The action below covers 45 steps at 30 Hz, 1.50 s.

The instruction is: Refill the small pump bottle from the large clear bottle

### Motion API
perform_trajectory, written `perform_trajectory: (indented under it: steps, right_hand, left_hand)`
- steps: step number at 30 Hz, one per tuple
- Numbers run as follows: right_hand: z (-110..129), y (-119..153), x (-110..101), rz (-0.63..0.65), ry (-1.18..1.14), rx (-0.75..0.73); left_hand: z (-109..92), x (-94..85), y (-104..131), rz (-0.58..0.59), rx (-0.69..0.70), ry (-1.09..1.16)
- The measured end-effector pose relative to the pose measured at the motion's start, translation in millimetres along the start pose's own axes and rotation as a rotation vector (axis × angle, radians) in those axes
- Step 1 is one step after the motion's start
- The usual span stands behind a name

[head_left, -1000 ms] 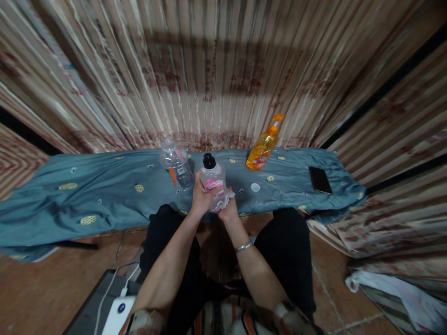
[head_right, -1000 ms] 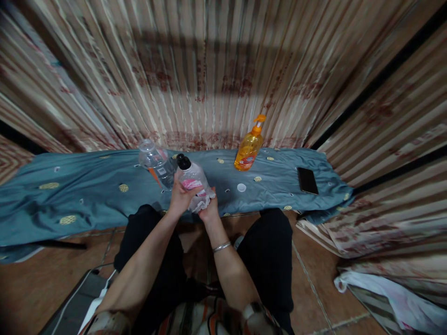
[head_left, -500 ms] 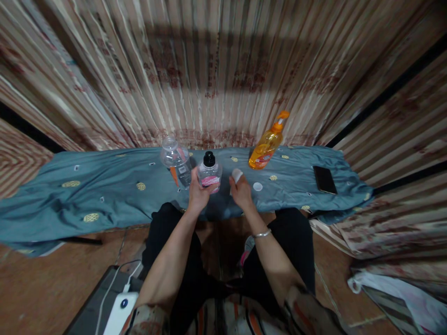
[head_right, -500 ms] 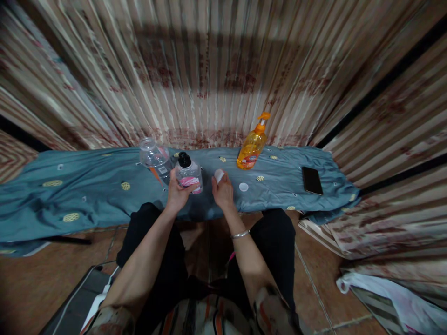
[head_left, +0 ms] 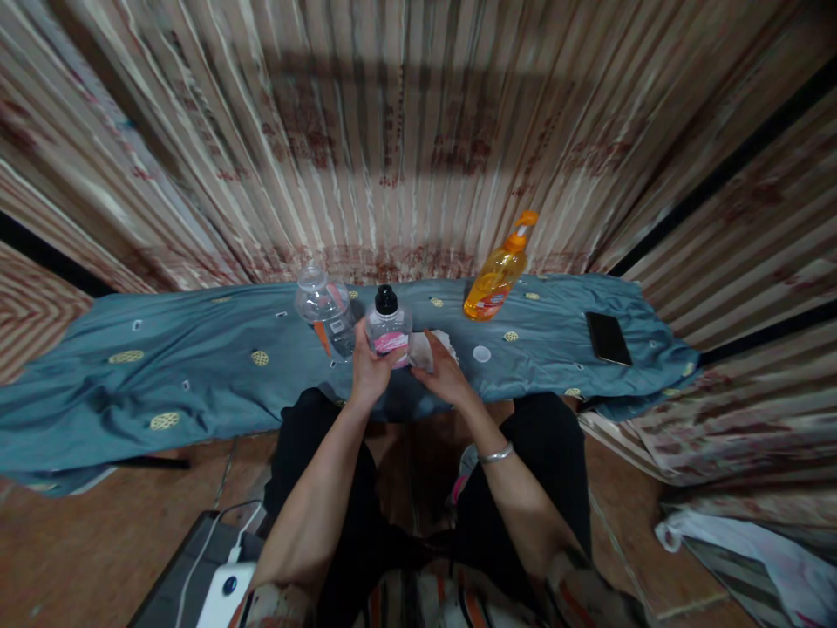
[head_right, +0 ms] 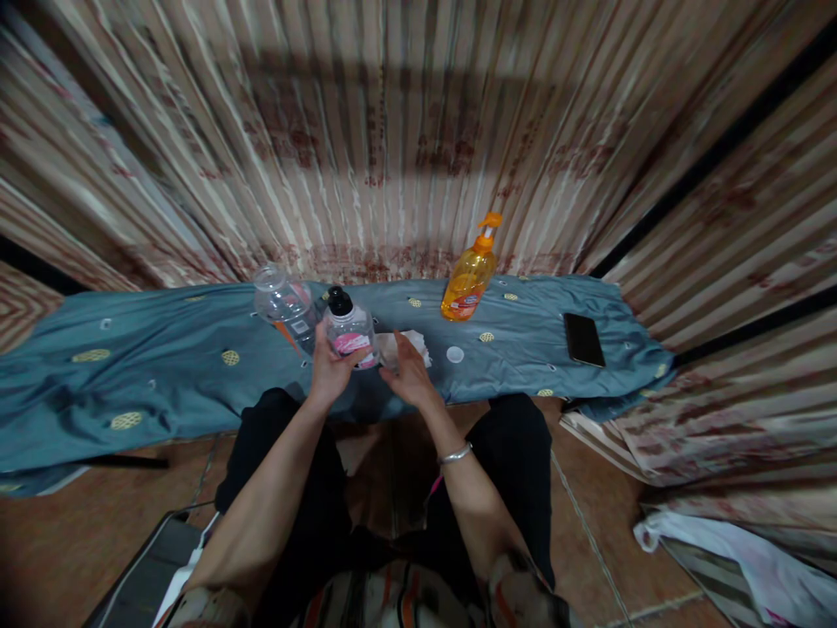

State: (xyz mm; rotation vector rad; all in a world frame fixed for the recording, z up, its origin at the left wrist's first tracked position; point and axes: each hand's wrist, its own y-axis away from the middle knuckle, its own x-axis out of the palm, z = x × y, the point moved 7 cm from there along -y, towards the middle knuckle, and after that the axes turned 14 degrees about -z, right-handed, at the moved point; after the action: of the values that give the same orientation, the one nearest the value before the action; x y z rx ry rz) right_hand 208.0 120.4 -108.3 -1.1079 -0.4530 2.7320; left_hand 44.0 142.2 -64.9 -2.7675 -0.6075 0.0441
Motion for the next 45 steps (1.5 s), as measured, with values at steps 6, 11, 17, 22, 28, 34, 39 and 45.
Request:
perform_trajectory:
  steps: [6, 11, 17, 22, 28, 34, 39, 45]
  right_hand:
    - [36.8, 8.4, -14.3, -0.238, -0.013, -0.02]
    - [32.1, 22.3, -13.2, -0.355, 0.026, 0.09]
    - [18.6, 33.8, -23.2, -0.36, 0.016, 0.229]
    - [0.4, 37.1, -44.6, -0.399, -0.04, 0.285]
    - [-25.0, 27.6, -97.1, -0.441, -0.016, 0.315]
    - [-52.1, 6.7, -143.3, -0.489, 0.219, 0.38]
    - [-86.5, -6.8, -148.0, -0.447, 0.208, 0.374]
    - [-120.8, -24.2, -149.6, -0.477, 0.161, 0.417]
  left_hand:
    - [2.7, 25.2, 16.6, 0.074, -0.055, 0.082]
    - [5.9, 33.8, 30.8, 0.117, -0.085, 0.078]
    - [0.2, 44.2, 45.9, 0.216, -0.103, -0.018]
    - [-16.8, 60.9, 60.5, 0.307, -0.053, -0.012]
    - [-31.8, 107.7, 80.1, 0.492, 0.041, 0.089]
    - [-15.1, 158.0, 95.7, 0.594, -0.015, 0.135]
    - [0.8, 183.5, 105.1, 0.542, -0.069, 0.118]
    - [29.7, 208.1, 116.5, 0.581, -0.208, 0.069]
